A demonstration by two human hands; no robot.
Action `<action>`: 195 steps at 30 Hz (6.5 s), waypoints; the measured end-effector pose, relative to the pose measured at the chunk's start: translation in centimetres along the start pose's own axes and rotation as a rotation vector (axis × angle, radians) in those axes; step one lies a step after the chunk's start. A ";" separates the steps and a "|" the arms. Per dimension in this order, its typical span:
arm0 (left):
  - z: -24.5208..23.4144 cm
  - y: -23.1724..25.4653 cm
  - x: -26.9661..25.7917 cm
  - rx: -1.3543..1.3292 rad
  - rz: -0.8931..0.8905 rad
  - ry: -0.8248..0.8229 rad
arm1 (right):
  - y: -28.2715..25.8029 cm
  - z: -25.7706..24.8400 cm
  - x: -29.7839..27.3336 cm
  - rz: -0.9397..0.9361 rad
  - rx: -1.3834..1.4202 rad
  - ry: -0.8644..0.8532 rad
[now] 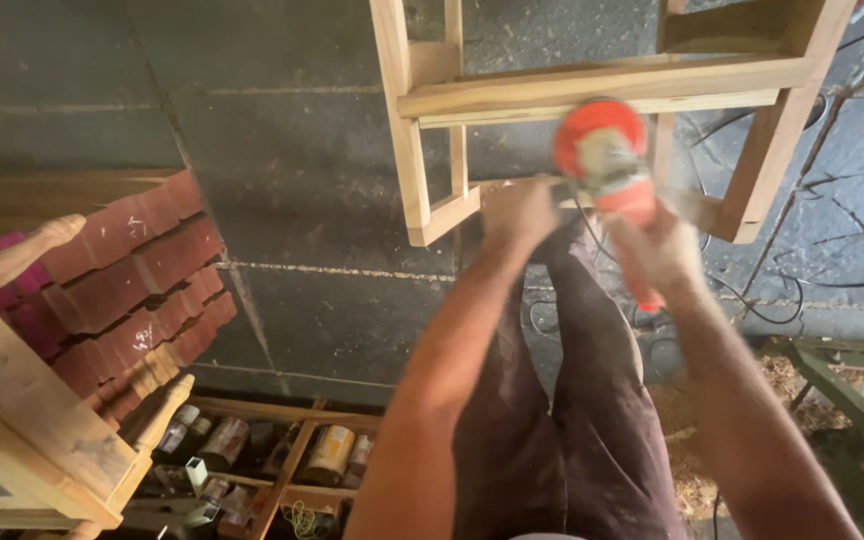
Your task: The person uses an electric angle grinder with a sanding disc to smooth the surfaces of a wooden chair frame. They systematically sand the legs, crossbars, and seat of the chair, repositioning the tool to cover different areas.
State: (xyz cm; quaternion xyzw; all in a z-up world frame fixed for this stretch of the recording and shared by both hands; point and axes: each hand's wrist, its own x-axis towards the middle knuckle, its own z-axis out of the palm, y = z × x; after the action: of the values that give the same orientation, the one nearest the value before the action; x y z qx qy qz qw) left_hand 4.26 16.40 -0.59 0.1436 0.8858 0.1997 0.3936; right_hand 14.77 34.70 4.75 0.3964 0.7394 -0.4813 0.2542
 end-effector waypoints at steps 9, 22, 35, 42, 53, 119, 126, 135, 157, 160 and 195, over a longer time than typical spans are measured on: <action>-0.6 -1.9 0.8 -0.013 -0.051 -0.107 | -1.2 1.8 0.2 -0.183 0.037 0.057; -2.1 -7.4 -2.4 0.015 -0.251 0.063 | -7.3 5.1 -0.3 -0.086 -0.378 -0.149; 8.4 13.8 7.7 0.206 0.428 0.107 | 12.1 -9.0 1.2 -0.056 0.377 0.302; 5.0 15.7 12.8 0.457 0.469 0.051 | 9.0 -8.6 3.8 -0.103 0.608 0.307; -1.8 9.8 11.6 0.544 0.327 -0.036 | 3.6 -2.4 3.9 -0.073 0.649 0.294; -12.5 -19.7 1.6 0.408 -0.051 0.026 | -8.9 22.0 1.1 -0.391 -0.089 0.217; -13.8 -22.4 -0.5 0.392 -0.113 0.103 | -14.7 21.2 -0.1 0.150 0.015 -0.229; -13.3 -25.8 -5.6 0.303 -0.259 0.278 | -14.4 24.2 0.0 -0.405 -0.163 -0.092; -1.6 6.6 10.3 0.477 0.326 -0.015 | 1.3 -0.1 1.8 -0.066 0.633 0.368; 0.1 11.9 13.2 0.572 0.369 -0.069 | 3.5 -4.2 3.3 -0.018 0.611 0.407; -4.2 8.8 7.3 0.623 0.034 -0.133 | 1.1 -2.0 1.3 0.019 0.252 0.169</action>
State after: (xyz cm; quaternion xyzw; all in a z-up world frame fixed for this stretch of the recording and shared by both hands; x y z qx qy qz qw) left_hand -2.75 26.10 1.40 0.2846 0.8741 -0.0844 0.3844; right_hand 14.96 37.27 4.01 0.4713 0.6880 -0.5328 0.1439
